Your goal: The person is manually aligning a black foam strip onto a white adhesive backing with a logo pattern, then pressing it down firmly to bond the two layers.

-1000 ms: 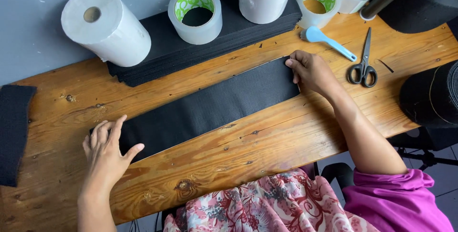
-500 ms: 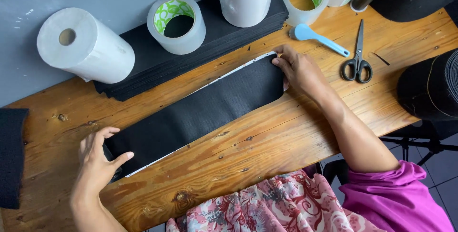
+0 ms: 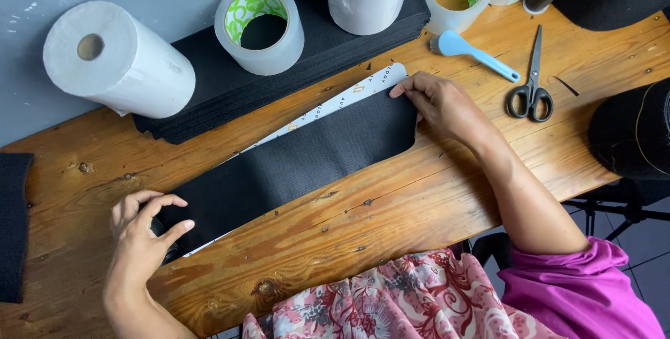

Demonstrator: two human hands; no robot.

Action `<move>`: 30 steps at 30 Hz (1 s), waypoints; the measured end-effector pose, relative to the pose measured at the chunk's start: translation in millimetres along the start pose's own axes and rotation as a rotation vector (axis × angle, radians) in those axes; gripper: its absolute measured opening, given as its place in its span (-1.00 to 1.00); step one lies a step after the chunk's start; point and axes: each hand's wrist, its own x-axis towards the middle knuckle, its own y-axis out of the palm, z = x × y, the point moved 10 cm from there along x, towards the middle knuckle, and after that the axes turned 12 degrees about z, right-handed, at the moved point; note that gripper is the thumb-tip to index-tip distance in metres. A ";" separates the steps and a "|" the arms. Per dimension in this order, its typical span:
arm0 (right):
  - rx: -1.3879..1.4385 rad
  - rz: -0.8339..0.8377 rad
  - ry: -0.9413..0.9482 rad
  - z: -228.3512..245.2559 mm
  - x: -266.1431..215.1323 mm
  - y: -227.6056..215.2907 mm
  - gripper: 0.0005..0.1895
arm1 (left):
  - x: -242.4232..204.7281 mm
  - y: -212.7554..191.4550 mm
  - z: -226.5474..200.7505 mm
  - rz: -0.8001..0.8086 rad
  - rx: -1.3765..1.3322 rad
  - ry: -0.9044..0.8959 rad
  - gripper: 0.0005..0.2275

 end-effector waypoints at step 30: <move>0.211 -0.063 0.184 1.9 -16.4 -8.7 -0.68 | -5.0 -10.2 -12.7 -0.101 -0.003 0.032 -0.82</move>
